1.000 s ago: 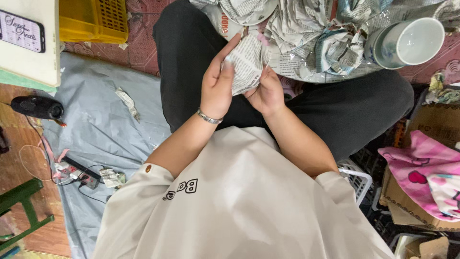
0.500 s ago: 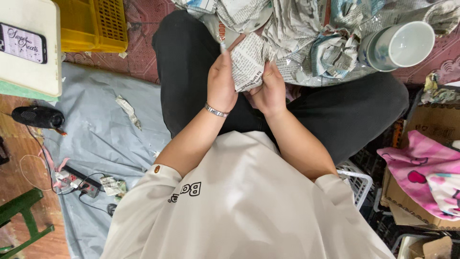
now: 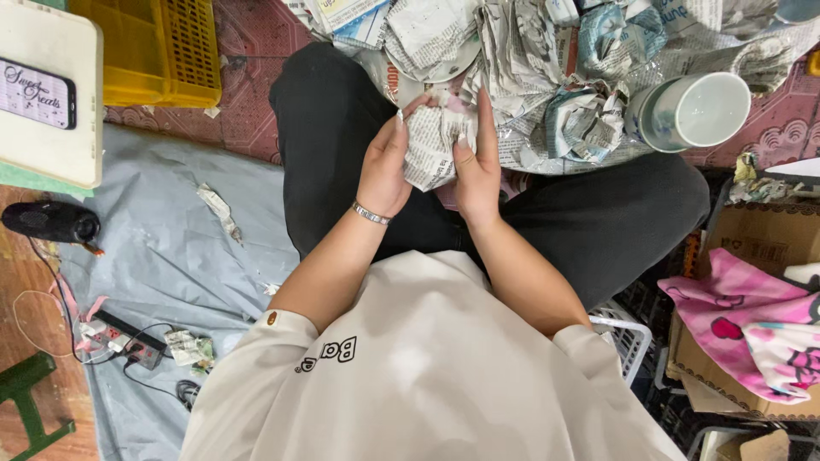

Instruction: The person sits cross-legged on the floor and wraps small white cups with newspaper sheets. They fold the paper around each cup, tuck the edges, and place the wrapped items into a pile.

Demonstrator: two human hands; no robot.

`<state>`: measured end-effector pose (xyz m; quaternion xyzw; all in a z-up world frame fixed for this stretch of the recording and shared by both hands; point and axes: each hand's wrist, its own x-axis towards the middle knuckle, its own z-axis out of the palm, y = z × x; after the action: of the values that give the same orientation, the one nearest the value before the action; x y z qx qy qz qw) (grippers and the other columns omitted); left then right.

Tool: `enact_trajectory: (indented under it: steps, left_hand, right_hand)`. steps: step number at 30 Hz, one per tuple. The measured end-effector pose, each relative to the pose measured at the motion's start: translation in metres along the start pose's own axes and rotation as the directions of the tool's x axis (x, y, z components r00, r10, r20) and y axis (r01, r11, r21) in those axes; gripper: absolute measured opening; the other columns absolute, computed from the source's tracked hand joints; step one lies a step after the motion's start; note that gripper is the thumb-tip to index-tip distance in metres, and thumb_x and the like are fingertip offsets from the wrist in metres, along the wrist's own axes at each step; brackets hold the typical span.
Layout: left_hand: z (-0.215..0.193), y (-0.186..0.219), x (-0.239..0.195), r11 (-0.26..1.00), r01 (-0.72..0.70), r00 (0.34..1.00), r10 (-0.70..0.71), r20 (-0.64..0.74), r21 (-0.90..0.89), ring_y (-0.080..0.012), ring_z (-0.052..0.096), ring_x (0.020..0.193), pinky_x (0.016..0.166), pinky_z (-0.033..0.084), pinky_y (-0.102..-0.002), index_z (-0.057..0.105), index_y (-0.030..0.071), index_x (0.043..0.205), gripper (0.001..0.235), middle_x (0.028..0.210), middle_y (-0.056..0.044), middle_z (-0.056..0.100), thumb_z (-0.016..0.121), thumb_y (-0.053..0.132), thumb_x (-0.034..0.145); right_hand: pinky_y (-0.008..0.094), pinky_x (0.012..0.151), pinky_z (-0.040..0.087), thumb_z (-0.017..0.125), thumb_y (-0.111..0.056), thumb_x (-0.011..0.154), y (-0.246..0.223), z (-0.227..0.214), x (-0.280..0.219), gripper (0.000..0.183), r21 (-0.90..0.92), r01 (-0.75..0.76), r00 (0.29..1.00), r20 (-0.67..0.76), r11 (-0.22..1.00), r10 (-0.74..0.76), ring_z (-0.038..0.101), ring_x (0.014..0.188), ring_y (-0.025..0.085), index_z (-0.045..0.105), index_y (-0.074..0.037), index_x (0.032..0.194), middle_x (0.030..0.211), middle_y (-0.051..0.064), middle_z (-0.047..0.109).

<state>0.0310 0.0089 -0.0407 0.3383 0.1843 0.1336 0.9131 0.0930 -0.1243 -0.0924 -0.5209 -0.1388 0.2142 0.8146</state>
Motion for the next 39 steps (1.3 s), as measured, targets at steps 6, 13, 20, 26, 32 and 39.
enact_trajectory:
  steps: [6, 13, 20, 26, 32, 39]
  left_hand:
    - [-0.003, -0.016, 0.003, 0.998, -0.014, 0.997, 0.010, -0.074, -0.056, -0.0215, 0.063, 0.126, 0.112, 0.049, -0.038, 0.055, -0.006, 0.145, 0.048, 0.138, -0.014, 0.065, 0.047, 0.031, 0.114]
    - [-0.016, -0.020, 0.014, 0.997, 0.061, 0.992, -0.065, -0.104, -0.041, -0.0237, 0.063, 0.125, 0.110, 0.049, -0.040, 0.054, -0.007, 0.142, 0.049, 0.138, -0.016, 0.064, 0.045, 0.031, 0.114]
    - [-0.037, -0.018, 0.023, 0.994, 0.087, 0.994, -0.083, 0.068, -0.068, -0.0253, 0.060, 0.131, 0.115, 0.046, -0.041, 0.050, -0.007, 0.147, 0.060, 0.144, -0.015, 0.060, 0.046, 0.041, 0.111]
    - [-0.039, -0.019, 0.025, 0.996, 0.085, 0.986, -0.081, 0.143, -0.026, -0.0248, 0.048, 0.143, 0.119, 0.041, -0.043, 0.045, -0.005, 0.150, 0.071, 0.162, -0.006, 0.038, 0.052, 0.049, 0.104]
    - [-0.041, -0.023, 0.030, 0.997, 0.066, 0.959, -0.072, 0.276, 0.031, -0.0257, 0.035, 0.156, 0.129, 0.028, -0.044, 0.040, -0.001, 0.157, 0.081, 0.169, -0.012, 0.034, 0.049, 0.059, 0.104]
    - [-0.047, -0.036, 0.029, 0.974, 0.221, 0.964, -0.225, 0.140, 0.043, -0.0249, 0.046, 0.145, 0.117, 0.037, -0.044, 0.043, 0.005, 0.151, 0.069, 0.156, -0.009, 0.049, 0.040, 0.056, 0.104]
  right_hand:
    - [0.039, 0.130, 0.029, 0.058, -0.011, 0.111, 0.016, -0.009, -0.006, 0.055, -0.121, 0.025, 0.996, -0.082, 0.992, -0.035, 0.039, 0.154, 0.024, 0.038, 0.006, 0.159, 0.165, 0.017, 0.041]
    - [0.038, 0.123, 0.037, 0.058, -0.014, 0.107, 0.015, -0.010, -0.001, 0.047, -0.286, 0.063, 0.994, -0.065, 0.956, -0.085, 0.051, 0.141, 0.024, 0.049, 0.006, 0.148, 0.151, 0.016, 0.055]
    - [0.035, 0.115, 0.042, 0.062, -0.018, 0.106, 0.017, -0.007, 0.004, 0.049, -0.146, -0.025, 1.000, -0.008, 0.989, 0.024, 0.055, 0.131, 0.019, 0.049, 0.004, 0.147, 0.141, 0.012, 0.059]
    - [0.037, 0.104, 0.050, 0.068, -0.016, 0.103, 0.016, -0.020, 0.007, 0.042, 0.259, -0.293, 0.954, 0.013, 0.920, 0.300, 0.063, 0.117, 0.019, 0.056, 0.004, 0.138, 0.128, 0.011, 0.067]
    - [0.043, 0.097, 0.055, 0.070, -0.017, 0.097, -0.012, -0.028, 0.016, 0.038, 0.412, -0.468, 0.867, 0.042, 0.782, 0.497, 0.068, 0.109, 0.025, 0.061, 0.003, 0.128, 0.121, 0.012, 0.070]
    - [0.051, 0.096, 0.060, 0.064, -0.020, 0.100, -0.076, -0.086, 0.144, 0.041, 0.318, -0.085, 0.909, -0.363, 0.944, 0.204, 0.070, 0.115, 0.029, 0.052, -0.002, 0.135, 0.127, 0.012, 0.067]
